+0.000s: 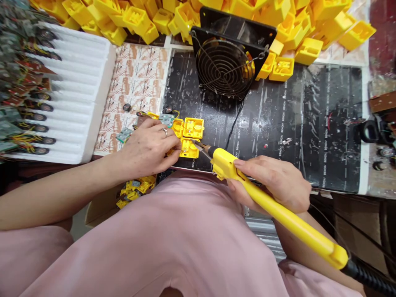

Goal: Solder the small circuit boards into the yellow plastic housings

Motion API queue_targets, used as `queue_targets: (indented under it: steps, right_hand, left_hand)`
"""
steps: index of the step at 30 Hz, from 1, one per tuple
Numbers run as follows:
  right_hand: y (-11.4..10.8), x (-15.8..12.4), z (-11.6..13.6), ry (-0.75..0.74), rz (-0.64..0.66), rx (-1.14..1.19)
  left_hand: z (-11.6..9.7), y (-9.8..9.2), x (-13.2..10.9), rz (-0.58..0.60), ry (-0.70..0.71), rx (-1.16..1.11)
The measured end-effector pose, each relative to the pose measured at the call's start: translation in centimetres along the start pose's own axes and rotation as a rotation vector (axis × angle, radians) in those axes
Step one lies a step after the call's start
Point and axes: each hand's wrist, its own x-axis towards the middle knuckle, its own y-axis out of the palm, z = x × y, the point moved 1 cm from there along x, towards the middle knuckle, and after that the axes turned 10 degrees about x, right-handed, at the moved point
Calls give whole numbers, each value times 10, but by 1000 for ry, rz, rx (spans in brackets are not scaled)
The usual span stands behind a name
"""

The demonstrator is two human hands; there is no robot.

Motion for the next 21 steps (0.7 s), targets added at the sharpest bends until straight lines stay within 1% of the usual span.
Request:
queue_targets:
  steps: [4,6,9,11,13,15,17,19,21]
  right_hand:
    - [2,0,5,80,-17,-100]
    - [3,1,5,86,-31,-117]
    - [5,-1,3,62,-14,-91]
    - [5,-5,2,70,-17,-97]
    - [5,-9,1,86,-47,-122]
    - [5,-12,2,116,-83,-136]
    - [6,-13,2,139,-87,-130]
    - [9,-12,1,119,-56,-112]
    - [13,-11,0,56,-37,-73]
  left_hand:
    - [0,2,1,43,-12,-11]
    - [0,1,1,51,-7,-20]
    - [-1,-4,0,38,-8,-17]
    - [-1,-7,-2,38,-29,-23]
    - [0,-6,-5,11,-73,-62]
    - [1,-3,-7,-44,-132,-114]
    - [1,2,-8,-82,-182,-130]
    - [0,6,-7,-82,-211,-102]
    - [-1,8,-4,-72,-223,-73]
